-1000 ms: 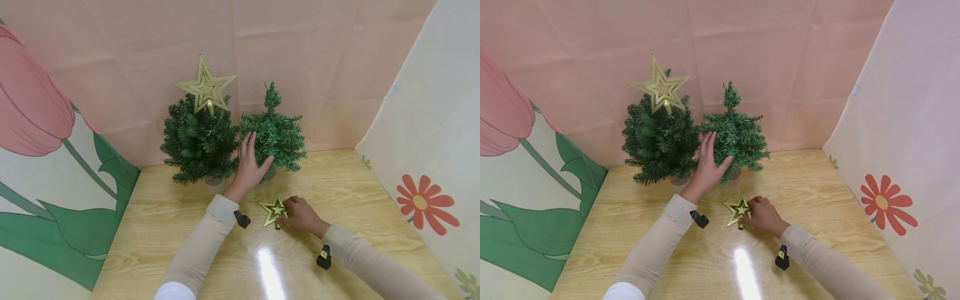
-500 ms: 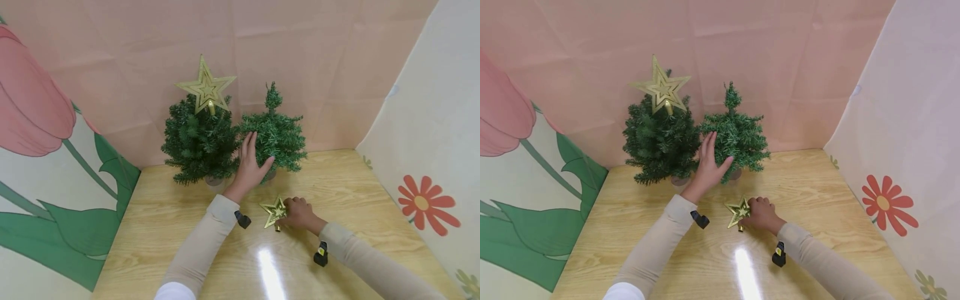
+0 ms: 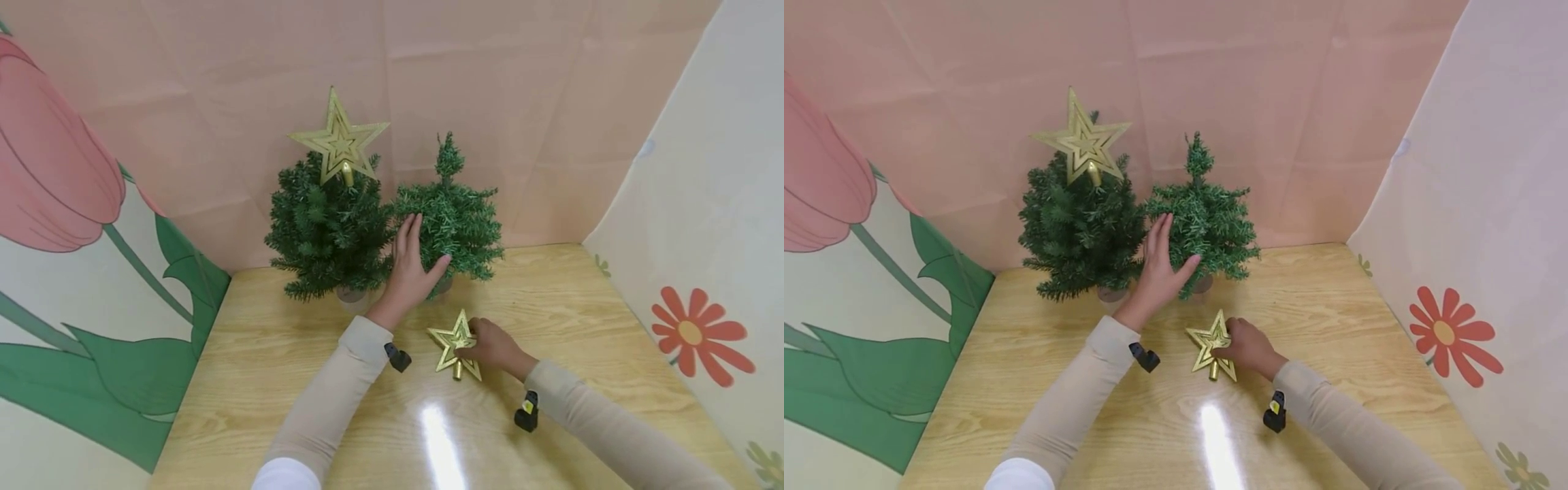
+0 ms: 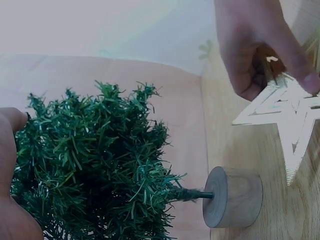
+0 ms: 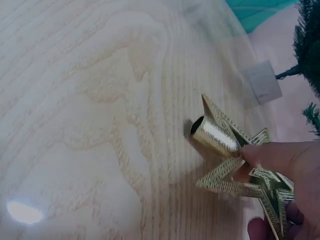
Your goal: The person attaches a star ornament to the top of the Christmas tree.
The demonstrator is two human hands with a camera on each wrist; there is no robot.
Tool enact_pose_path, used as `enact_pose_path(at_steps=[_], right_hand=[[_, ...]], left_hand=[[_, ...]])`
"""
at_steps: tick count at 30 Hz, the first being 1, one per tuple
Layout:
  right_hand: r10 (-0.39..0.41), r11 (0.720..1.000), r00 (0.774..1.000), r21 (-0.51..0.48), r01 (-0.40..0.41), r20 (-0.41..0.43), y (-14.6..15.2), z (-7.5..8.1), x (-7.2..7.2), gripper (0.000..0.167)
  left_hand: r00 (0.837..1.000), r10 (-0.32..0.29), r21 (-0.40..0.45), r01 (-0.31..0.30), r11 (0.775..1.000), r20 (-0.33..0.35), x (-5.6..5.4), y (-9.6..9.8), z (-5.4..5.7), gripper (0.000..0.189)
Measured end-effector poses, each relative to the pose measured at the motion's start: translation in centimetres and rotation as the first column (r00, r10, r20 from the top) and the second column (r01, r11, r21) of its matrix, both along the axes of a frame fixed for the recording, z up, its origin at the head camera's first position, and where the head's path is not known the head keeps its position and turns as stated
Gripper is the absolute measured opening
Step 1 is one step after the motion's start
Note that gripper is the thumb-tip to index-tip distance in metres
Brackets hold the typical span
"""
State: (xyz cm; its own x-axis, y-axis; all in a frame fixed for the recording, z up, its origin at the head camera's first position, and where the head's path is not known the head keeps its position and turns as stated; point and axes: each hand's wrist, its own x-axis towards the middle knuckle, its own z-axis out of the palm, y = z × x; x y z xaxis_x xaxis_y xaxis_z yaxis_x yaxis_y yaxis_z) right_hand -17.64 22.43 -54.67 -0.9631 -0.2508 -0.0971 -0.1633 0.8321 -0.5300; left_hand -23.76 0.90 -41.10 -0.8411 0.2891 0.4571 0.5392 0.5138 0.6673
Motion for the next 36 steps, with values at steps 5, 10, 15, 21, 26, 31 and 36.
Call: enact_pose_path(at_steps=[5, 10, 15, 21, 26, 31, 36], right_hand=[[0.017, 0.996, 0.999, -0.088, -0.019, -0.028, 0.3, 0.5, -0.1, 0.042], [0.029, 0.988, 0.999, -0.152, -0.035, -0.046, 0.4, 1.3, 0.0, 0.030], [0.018, 0.980, 0.998, -0.199, -0.028, -0.053, 0.6, 1.9, 0.0, 0.025], [0.045, 0.976, 0.996, -0.208, -0.061, -0.080, 1.1, 2.9, -0.2, 0.025], [0.057, 0.969, 0.995, -0.235, -0.074, -0.079, 1.8, 4.4, -0.5, 0.022], [0.041, 0.976, 0.996, -0.211, -0.056, -0.076, 2.7, 5.7, -0.9, 0.021], [0.048, 0.973, 0.996, -0.221, -0.064, -0.074, 3.4, 7.2, -0.9, 0.018]], left_hand=[[1.000, 0.004, 0.002, -0.004, 1.000, -0.010, 0.0, -0.1, 0.1, 0.088], [1.000, 0.002, 0.010, -0.002, 1.000, -0.010, 0.0, -0.1, -0.1, 0.088], [1.000, 0.005, 0.011, -0.005, 1.000, 0.001, 0.0, -0.1, -0.2, 0.088], [1.000, 0.005, 0.001, -0.005, 1.000, -0.004, -0.1, -0.1, -0.3, 0.089], [1.000, -0.001, 0.005, 0.001, 1.000, -0.004, 0.1, -0.1, -0.2, 0.089], [1.000, 0.000, 0.006, 0.000, 1.000, 0.005, 0.1, -0.1, -0.1, 0.088], [1.000, 0.002, 0.008, -0.002, 1.000, 0.004, 0.1, -0.1, -0.2, 0.088]])
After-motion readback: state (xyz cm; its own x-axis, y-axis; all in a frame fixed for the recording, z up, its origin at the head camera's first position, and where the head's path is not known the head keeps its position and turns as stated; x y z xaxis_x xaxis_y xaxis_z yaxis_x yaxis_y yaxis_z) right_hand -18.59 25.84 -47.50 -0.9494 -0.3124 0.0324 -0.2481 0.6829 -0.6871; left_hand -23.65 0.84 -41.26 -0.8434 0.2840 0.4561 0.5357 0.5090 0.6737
